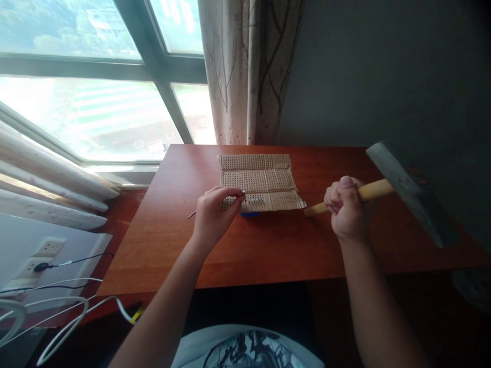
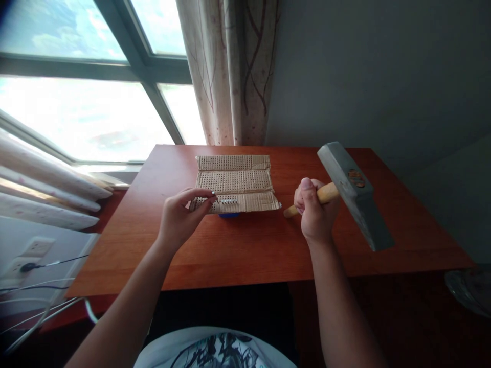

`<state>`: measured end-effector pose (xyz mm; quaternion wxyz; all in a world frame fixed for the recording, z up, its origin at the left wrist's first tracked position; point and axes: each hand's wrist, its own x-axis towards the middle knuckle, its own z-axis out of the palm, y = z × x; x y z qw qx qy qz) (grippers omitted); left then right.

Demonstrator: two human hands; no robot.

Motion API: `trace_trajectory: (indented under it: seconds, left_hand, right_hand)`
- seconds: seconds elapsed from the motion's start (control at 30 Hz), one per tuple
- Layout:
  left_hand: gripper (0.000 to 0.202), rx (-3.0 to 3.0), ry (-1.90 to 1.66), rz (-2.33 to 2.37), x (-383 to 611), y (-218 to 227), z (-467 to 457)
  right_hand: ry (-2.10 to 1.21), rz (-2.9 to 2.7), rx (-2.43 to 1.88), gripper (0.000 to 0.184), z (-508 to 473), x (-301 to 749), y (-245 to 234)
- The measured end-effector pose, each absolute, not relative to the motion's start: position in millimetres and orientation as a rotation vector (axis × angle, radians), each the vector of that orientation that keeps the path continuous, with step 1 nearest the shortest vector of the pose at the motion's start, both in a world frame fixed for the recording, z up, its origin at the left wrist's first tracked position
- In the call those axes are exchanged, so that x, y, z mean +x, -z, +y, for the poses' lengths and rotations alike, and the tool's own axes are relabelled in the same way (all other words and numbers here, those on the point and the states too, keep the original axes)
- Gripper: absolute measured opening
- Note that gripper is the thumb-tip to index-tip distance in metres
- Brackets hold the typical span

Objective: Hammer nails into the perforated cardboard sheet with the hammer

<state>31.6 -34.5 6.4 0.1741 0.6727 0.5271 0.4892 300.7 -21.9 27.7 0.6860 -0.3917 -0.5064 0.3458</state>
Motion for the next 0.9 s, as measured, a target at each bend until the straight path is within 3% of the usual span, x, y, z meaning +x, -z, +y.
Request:
trace_trajectory:
  seconds: [0.9]
  left_hand:
    - [0.008, 1.974, -1.343, 1.554, 35.6, -6.0, -35.9]
  right_hand:
    - [-0.741, -1.142, -0.888, 0.057, -22.0, 301.2, -29.0]
